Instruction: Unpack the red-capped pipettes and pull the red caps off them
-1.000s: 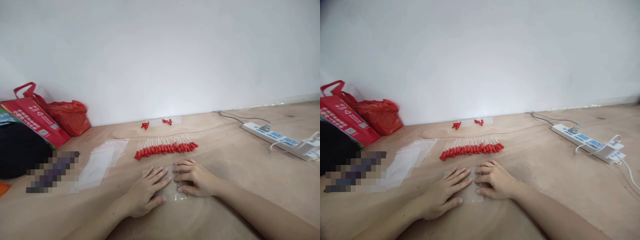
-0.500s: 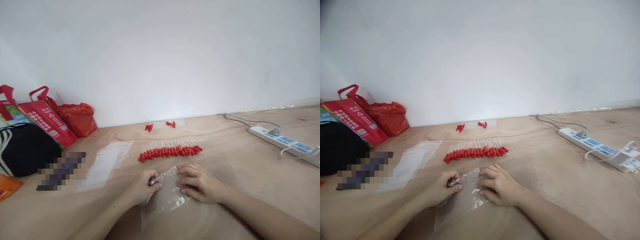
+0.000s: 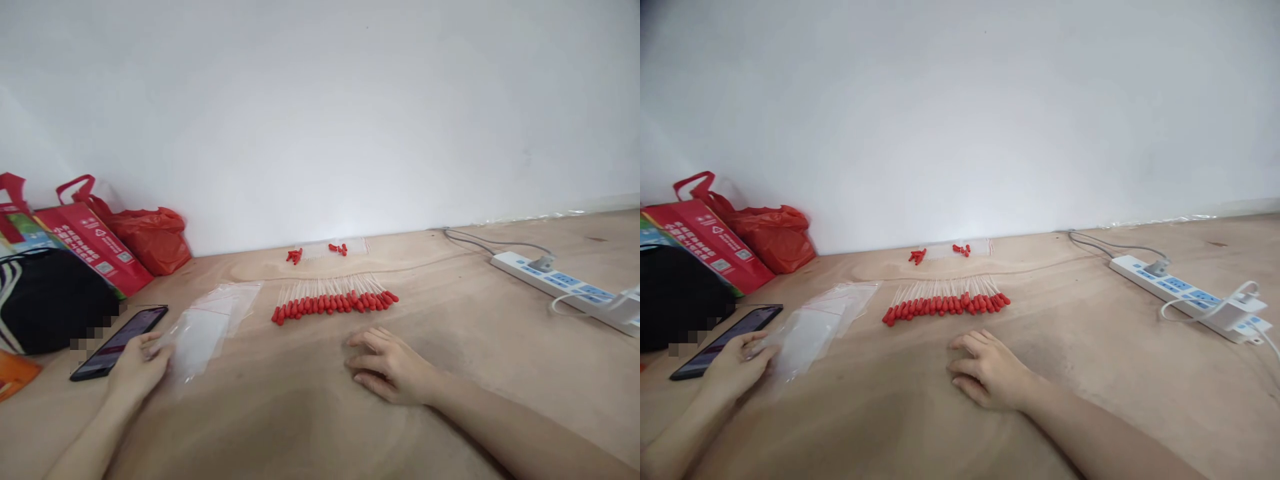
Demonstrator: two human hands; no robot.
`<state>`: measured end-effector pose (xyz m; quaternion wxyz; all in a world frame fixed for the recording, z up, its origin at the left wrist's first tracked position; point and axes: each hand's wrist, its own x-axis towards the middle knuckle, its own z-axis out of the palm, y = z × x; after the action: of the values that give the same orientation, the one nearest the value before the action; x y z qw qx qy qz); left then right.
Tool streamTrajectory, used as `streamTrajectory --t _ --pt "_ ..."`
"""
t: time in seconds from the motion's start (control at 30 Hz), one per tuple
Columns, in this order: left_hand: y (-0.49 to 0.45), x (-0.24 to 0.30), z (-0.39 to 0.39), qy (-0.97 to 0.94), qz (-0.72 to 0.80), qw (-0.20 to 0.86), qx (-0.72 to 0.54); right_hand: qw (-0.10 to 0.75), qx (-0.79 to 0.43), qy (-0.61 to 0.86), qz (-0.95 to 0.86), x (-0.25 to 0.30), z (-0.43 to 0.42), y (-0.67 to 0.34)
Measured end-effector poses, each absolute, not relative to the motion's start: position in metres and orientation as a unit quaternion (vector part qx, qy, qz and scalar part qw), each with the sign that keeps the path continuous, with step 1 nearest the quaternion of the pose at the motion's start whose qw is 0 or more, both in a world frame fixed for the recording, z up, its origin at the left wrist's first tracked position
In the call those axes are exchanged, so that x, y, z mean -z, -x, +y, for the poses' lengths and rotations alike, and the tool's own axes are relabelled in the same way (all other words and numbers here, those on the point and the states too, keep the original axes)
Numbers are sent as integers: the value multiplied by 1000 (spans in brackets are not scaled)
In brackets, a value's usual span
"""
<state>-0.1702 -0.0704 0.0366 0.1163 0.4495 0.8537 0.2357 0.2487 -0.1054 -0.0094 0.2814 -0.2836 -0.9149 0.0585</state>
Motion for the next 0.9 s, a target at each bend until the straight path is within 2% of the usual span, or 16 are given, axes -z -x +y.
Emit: streamTrajectory --t 0.17,0.23,0.33,0.4,0.53,0.63,0.77,0.9 --pt "156 -33 -79 -489 837 -208 -129 280 -67 290 -912 10 -105 -250" --pt "139 -30 -81 -571 762 -255 -169 283 -70 292 -911 10 -104 -250" --pt "111 -20 -80 -736 597 -184 -260 285 -81 292 -910 10 -104 -250" --pt "91 -12 -77 -797 528 -115 -270 283 -86 292 -909 9 -104 -249" --pt "62 -7 -61 -830 504 19 -237 279 -73 300 -909 9 -104 -248" --pt "59 -13 -37 -828 514 116 -189 300 -18 356 -885 11 -98 -252" --pt "61 -20 -12 -844 502 120 -144 361 74 472 -801 16 -79 -267" --pt "47 -16 -11 -843 517 100 -110 344 101 541 -761 22 -55 -277"
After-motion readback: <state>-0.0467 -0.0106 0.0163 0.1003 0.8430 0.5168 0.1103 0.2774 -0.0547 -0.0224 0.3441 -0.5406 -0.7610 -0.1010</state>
